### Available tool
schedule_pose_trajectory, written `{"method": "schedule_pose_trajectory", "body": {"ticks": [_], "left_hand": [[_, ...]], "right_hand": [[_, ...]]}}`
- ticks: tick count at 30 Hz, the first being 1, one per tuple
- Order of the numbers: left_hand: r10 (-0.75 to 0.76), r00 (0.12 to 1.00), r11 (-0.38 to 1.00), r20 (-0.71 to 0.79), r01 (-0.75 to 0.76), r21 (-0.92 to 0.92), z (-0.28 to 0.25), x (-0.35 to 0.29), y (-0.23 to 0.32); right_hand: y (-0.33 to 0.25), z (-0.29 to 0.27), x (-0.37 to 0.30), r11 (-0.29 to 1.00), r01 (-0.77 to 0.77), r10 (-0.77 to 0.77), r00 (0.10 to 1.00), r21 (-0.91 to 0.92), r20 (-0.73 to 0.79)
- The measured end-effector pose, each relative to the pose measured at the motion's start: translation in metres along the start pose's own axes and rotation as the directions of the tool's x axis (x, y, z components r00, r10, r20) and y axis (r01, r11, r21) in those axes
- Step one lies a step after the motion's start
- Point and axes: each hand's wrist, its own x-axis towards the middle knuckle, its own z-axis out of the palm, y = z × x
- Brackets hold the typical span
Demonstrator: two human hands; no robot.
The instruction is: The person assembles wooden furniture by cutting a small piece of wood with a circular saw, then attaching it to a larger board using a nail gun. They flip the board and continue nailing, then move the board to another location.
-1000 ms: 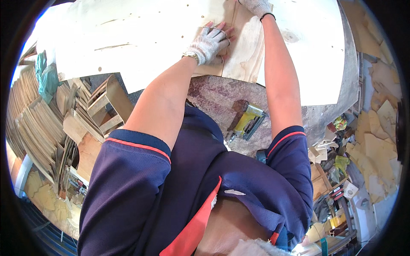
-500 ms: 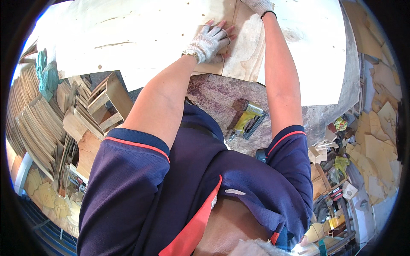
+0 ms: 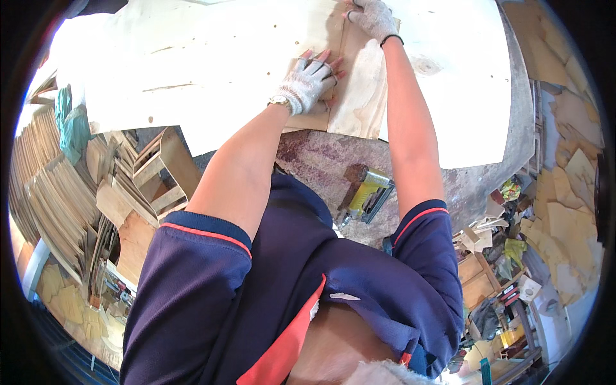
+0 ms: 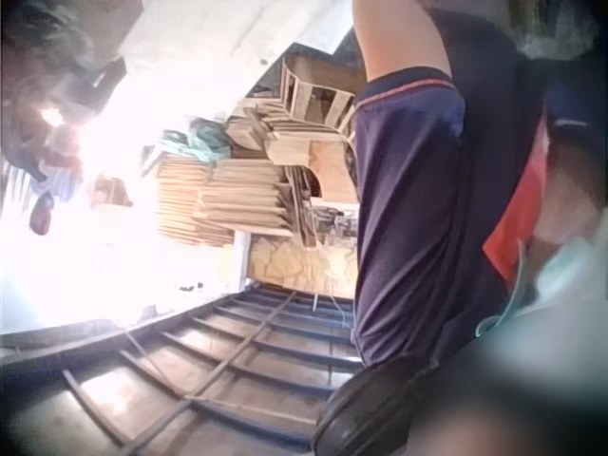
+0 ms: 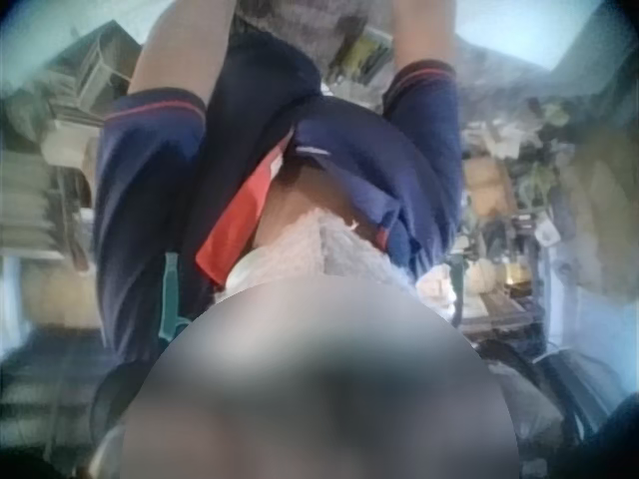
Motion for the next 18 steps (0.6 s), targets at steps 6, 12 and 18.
{"method": "schedule_pose_trajectory", "body": {"ticks": [6,12,18], "left_hand": [[-0.020,0.999,1.000,0.045,0.019,0.023,-0.010,0.000,0.006],[-0.024,0.998,1.000,0.060,0.023,0.010,-0.004,0.001,0.003],[0.005,1.000,0.998,0.011,-0.005,0.063,0.001,0.002,0.002]], "right_hand": [[-0.016,0.004,-0.077,0.961,-0.137,0.250,0.807,0.241,-0.535],[-0.050,0.003,-0.212,0.739,-0.552,0.674,0.611,0.386,-0.416],[-0.075,0.011,-0.303,0.672,-0.663,0.740,0.575,0.331,-0.350]]}}
